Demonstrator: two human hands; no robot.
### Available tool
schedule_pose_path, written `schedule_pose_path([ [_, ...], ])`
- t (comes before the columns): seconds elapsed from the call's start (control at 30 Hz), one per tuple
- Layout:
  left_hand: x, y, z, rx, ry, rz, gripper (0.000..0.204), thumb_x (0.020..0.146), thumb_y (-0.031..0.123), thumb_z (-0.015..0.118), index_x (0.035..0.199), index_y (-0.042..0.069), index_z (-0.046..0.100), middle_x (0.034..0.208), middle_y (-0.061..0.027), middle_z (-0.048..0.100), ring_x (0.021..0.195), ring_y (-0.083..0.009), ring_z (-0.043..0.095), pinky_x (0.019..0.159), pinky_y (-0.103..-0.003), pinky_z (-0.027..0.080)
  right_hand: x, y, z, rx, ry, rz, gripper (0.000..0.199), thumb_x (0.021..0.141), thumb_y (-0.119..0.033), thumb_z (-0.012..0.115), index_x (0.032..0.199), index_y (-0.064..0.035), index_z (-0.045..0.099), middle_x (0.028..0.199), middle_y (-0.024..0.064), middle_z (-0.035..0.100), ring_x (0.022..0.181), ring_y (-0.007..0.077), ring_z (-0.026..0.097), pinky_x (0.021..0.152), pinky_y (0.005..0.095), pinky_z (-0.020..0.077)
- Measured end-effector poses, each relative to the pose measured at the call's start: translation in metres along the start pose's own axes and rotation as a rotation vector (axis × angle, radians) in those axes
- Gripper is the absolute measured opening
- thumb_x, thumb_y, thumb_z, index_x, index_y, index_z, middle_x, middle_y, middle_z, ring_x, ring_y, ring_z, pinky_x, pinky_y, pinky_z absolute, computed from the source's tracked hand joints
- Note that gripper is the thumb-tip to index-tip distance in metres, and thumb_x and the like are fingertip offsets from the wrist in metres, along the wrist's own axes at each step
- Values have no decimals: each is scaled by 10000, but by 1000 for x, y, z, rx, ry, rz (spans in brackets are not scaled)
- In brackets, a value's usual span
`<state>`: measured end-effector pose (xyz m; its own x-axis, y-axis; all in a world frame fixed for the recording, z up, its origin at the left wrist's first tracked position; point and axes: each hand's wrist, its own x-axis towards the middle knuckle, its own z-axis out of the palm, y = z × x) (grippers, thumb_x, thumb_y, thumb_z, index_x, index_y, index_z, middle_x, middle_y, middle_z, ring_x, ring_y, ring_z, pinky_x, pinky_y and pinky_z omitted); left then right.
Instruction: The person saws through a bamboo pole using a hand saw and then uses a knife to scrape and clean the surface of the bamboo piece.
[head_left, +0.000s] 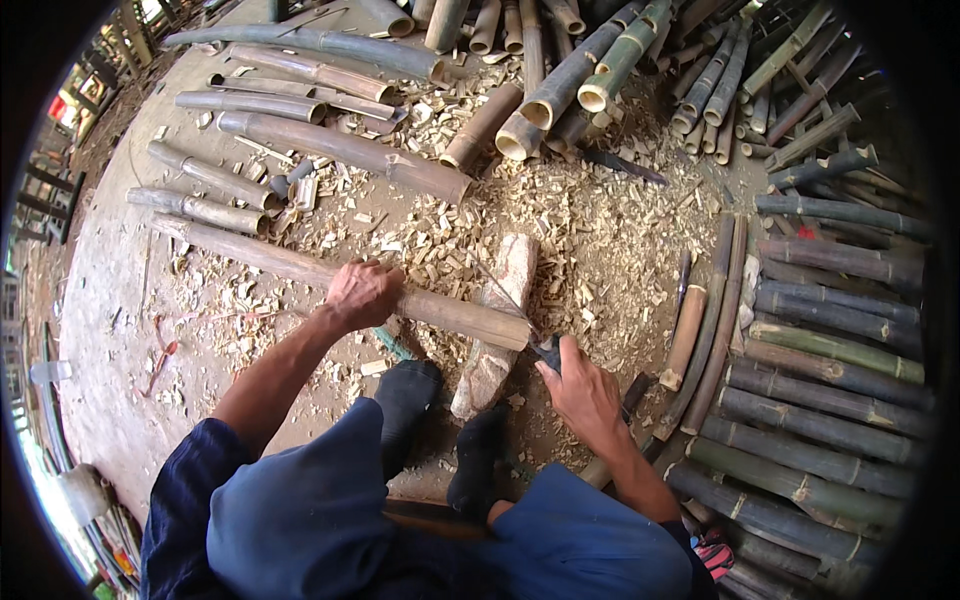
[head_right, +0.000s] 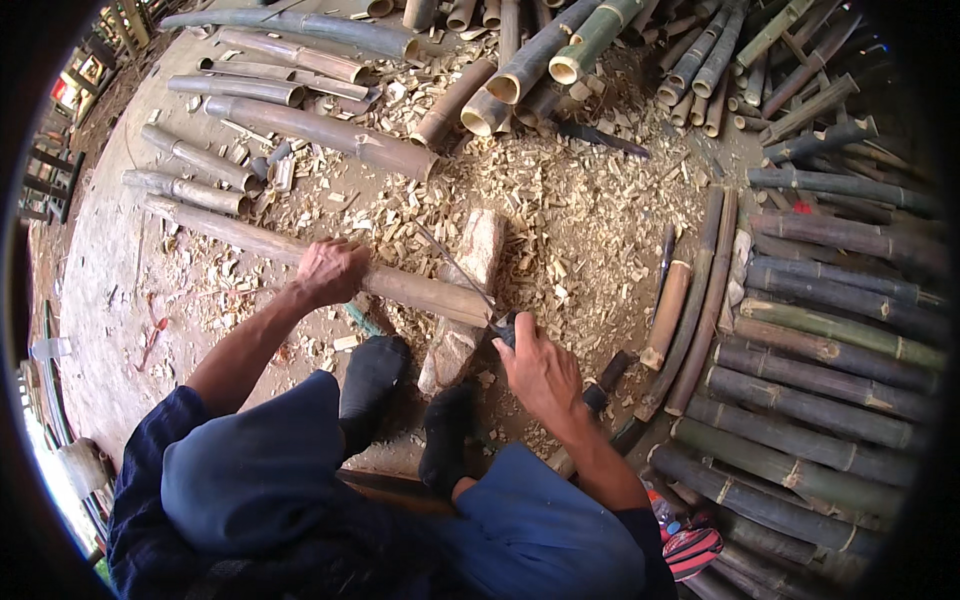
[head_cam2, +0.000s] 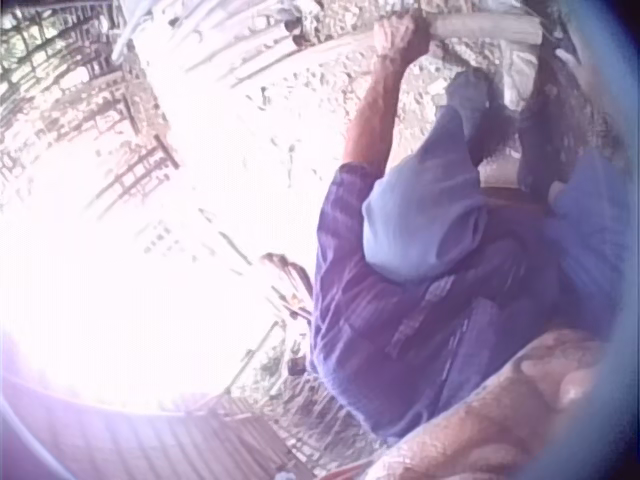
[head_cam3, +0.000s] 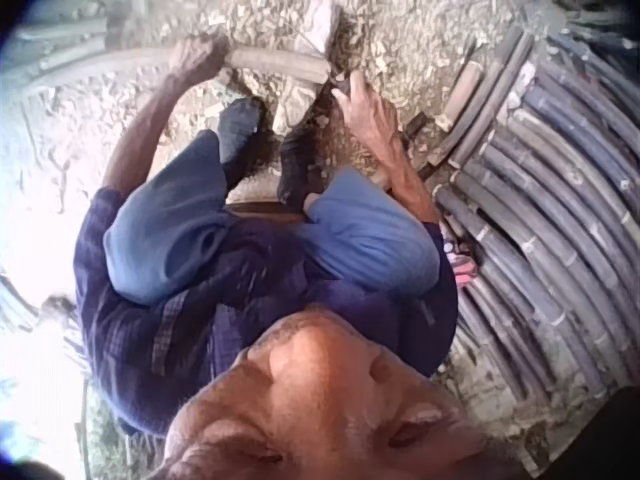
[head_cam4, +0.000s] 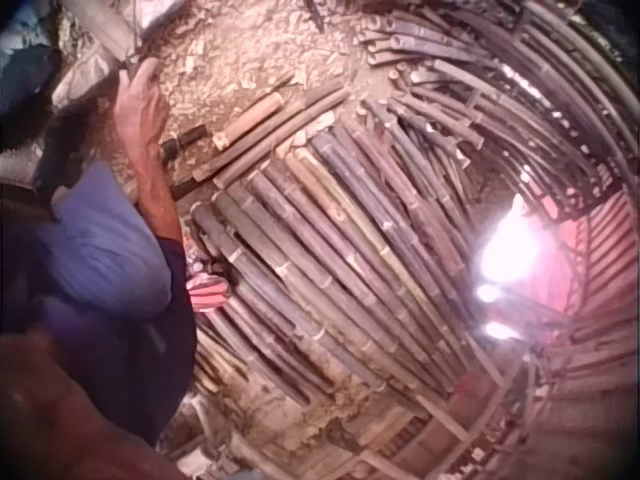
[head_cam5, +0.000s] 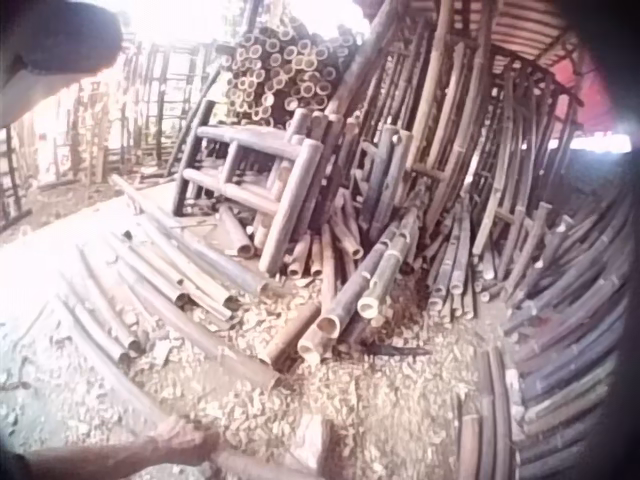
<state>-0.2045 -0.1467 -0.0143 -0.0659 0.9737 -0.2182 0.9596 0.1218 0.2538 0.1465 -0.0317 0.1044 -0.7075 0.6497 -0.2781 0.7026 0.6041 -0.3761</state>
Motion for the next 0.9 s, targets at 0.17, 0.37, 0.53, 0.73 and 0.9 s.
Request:
schedule_pose_path([
  [0.17,3,0,4,-1,98,39,126,897,197,635,911,72,627,941,-141,688,947,-317,695,910,-478,527,-10,6,8,140,300,-268,335,969,-240,691,1050,29,508,826,273,677,650,413,689,546,480,548],
  [0.37,-4,-6,14,-34,134,55,127,886,206,640,914,83,624,945,-138,682,945,-311,687,900,-475,520,5,-7,-2,11,-54,19,321,978,-246,675,1059,-8,475,837,285,664,715,460,697,611,559,542],
  [0.53,-2,-5,17,13,196,55,148,901,222,633,906,76,610,933,-123,662,948,-298,669,906,-473,510,-4,4,6,118,351,-354,299,995,-236,658,1035,0,478,780,234,640,630,379,675,559,458,557],
  [0.73,-1,-3,13,20,179,62,144,892,215,644,912,77,610,928,-117,661,928,-291,665,894,-463,513,7,16,8,-94,-45,-7,334,983,-248,681,1075,-17,459,767,238,656,641,400,695,578,472,561],
  [0.9,-11,-4,34,126,473,91,176,820,184,668,953,102,588,910,-88,639,881,-258,632,805,-413,483,3,-19,-20,134,341,-356,361,990,-274,676,1096,-10,454,735,220,648,610,393,675,574,478,561],
])
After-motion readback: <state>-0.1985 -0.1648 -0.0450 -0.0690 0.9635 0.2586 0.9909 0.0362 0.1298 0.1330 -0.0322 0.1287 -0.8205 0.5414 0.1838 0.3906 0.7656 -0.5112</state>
